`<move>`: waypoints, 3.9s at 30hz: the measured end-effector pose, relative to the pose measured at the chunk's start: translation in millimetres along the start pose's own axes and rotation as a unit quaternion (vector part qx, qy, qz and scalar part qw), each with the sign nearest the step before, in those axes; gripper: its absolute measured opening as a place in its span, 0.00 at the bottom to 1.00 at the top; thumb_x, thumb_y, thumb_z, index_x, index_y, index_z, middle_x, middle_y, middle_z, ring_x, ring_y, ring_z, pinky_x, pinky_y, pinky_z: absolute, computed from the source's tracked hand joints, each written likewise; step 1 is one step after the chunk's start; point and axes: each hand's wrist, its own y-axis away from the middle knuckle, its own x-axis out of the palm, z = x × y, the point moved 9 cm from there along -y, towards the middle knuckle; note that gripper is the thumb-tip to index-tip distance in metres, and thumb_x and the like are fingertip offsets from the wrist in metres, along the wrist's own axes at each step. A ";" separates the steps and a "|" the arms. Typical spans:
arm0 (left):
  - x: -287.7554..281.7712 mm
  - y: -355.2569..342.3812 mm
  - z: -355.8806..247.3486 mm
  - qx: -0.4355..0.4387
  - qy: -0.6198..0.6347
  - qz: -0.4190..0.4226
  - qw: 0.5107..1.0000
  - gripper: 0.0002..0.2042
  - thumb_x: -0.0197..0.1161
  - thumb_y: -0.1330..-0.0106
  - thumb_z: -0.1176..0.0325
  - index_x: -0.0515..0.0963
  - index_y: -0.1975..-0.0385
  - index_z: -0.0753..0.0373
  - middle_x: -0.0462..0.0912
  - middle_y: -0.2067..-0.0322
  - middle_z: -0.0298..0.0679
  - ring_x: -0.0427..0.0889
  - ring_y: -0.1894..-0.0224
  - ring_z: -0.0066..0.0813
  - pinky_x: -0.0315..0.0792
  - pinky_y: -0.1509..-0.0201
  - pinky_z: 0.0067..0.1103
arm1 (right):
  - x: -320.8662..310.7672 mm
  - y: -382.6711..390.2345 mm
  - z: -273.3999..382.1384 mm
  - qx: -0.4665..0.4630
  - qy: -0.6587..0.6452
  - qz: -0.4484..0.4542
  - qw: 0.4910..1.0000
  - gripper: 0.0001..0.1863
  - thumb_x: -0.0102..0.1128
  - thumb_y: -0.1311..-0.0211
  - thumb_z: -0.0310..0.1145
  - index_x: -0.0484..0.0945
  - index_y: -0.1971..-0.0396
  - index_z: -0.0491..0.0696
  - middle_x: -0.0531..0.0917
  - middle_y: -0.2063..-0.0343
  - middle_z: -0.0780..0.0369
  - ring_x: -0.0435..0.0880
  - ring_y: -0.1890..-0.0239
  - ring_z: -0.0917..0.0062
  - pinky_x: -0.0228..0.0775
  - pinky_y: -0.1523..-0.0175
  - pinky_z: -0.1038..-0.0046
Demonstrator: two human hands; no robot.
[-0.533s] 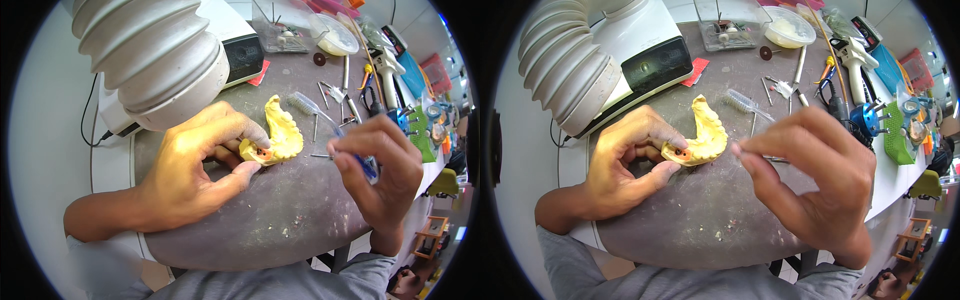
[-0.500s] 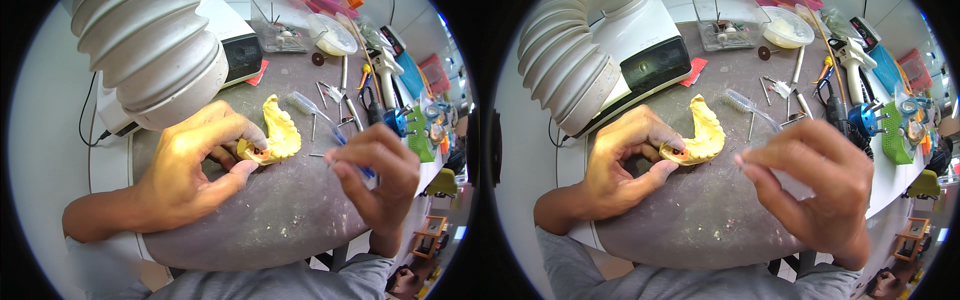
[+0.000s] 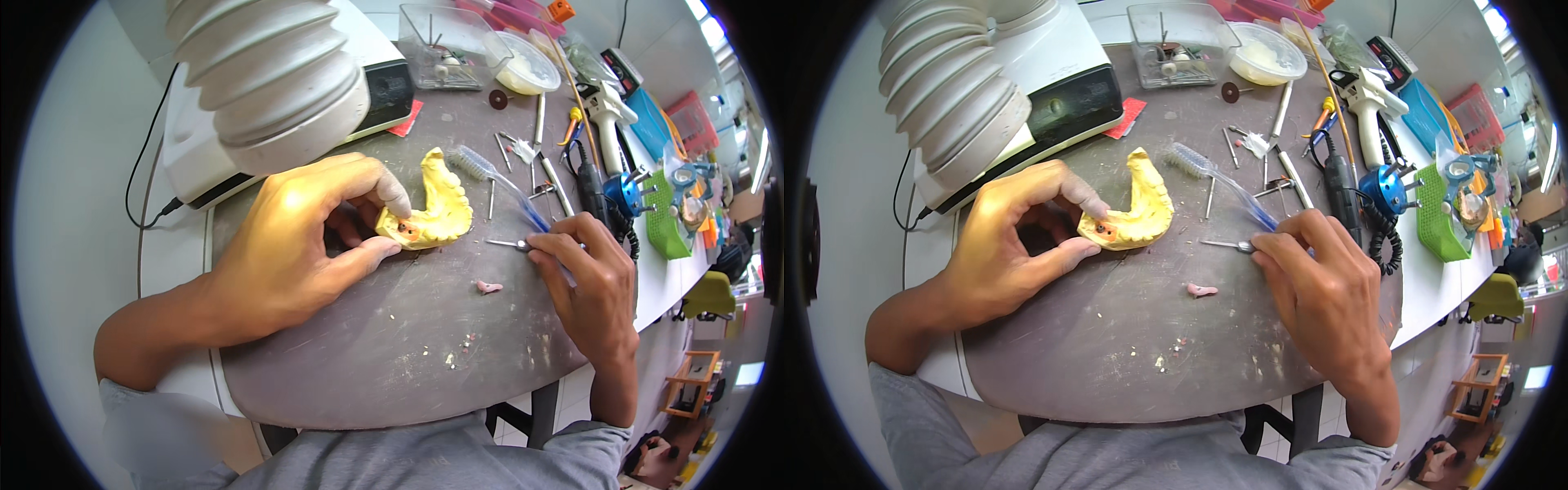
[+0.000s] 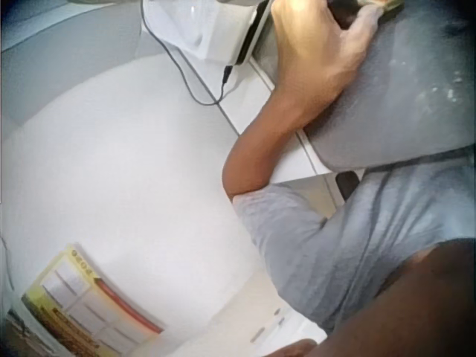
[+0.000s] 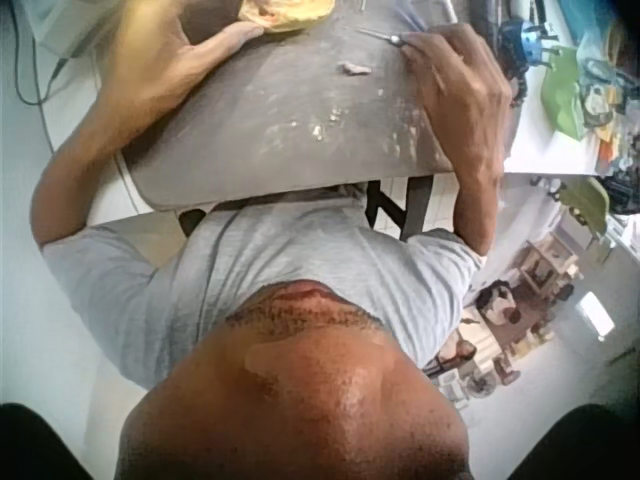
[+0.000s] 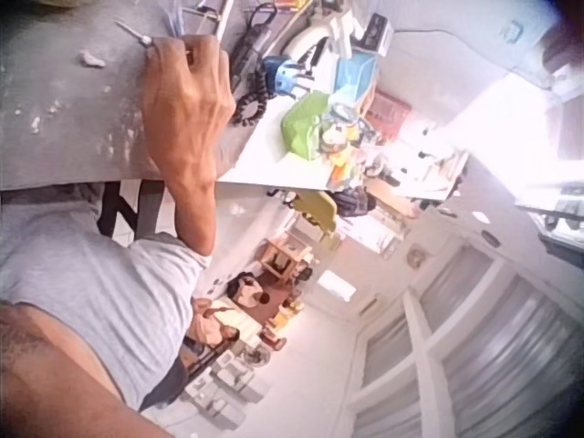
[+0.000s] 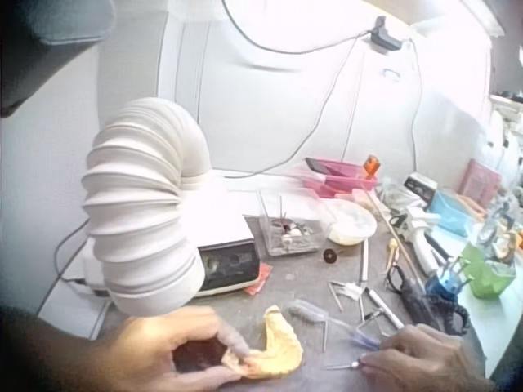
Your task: The person uses a rotary tool to trim a dental prosthesis component while holding it against a yellow dental cast. They also handle small metal pins and a plastic component, placing them into the model.
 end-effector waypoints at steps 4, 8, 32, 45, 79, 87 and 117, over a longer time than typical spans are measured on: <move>-1.0 2.4 5.8 -0.018 0.015 -0.001 1.000 0.11 0.70 0.40 0.79 0.82 0.57 0.66 0.81 0.60 0.36 0.81 0.60 0.21 0.77 0.58 0.17 | -11.2 -6.8 8.9 -0.022 -0.028 -0.054 0.998 0.09 0.71 0.50 0.20 0.83 0.67 0.44 0.82 0.70 0.60 0.83 0.70 0.67 0.75 0.64 0.69; 0.0 1.6 3.2 0.005 0.017 0.000 1.000 0.11 0.71 0.41 0.80 0.82 0.58 0.66 0.81 0.59 0.35 0.80 0.60 0.21 0.77 0.58 0.17 | -36.2 -21.0 31.4 -0.069 -0.083 -0.094 0.990 0.11 0.70 0.54 0.17 0.84 0.68 0.44 0.82 0.73 0.60 0.82 0.73 0.68 0.74 0.67 0.71; 0.2 4.7 2.6 0.044 0.029 -0.012 0.999 0.10 0.70 0.40 0.78 0.81 0.59 0.67 0.79 0.60 0.37 0.81 0.63 0.23 0.78 0.59 0.19 | -17.7 -79.1 86.2 -0.214 -0.102 -0.009 0.972 0.08 0.72 0.50 0.24 0.84 0.69 0.44 0.79 0.75 0.60 0.80 0.73 0.70 0.71 0.69 0.70; -0.2 2.2 7.5 0.008 0.046 -0.010 0.999 0.10 0.71 0.39 0.76 0.81 0.59 0.66 0.81 0.60 0.37 0.81 0.62 0.21 0.76 0.58 0.19 | -12.6 -95.9 86.0 -0.205 -0.059 0.118 0.970 0.11 0.72 0.41 0.35 0.80 0.71 0.43 0.76 0.78 0.59 0.76 0.78 0.69 0.64 0.73 0.66; 4.2 1.3 15.1 -0.009 0.046 0.006 0.999 0.09 0.73 0.39 0.76 0.83 0.59 0.67 0.79 0.63 0.35 0.78 0.64 0.19 0.76 0.57 0.17 | -1.2 -100.7 77.4 -0.134 0.010 0.123 0.983 0.15 0.72 0.43 0.37 0.76 0.66 0.44 0.78 0.69 0.59 0.80 0.70 0.62 0.71 0.64 0.61; 5.4 1.6 13.0 0.003 0.048 0.015 0.999 0.08 0.71 0.37 0.77 0.82 0.59 0.67 0.79 0.63 0.35 0.78 0.63 0.18 0.75 0.57 0.17 | -6.4 -97.1 86.5 -0.224 -0.067 0.102 0.967 0.16 0.71 0.41 0.40 0.76 0.69 0.44 0.78 0.71 0.60 0.81 0.70 0.66 0.71 0.64 0.64; 3.1 1.6 11.9 0.019 0.042 0.005 0.999 0.08 0.73 0.39 0.76 0.82 0.61 0.67 0.79 0.64 0.37 0.79 0.64 0.20 0.76 0.56 0.19 | -4.9 -98.7 88.1 -0.222 -0.115 0.094 0.964 0.12 0.72 0.42 0.35 0.80 0.64 0.45 0.79 0.74 0.59 0.82 0.72 0.65 0.72 0.67 0.67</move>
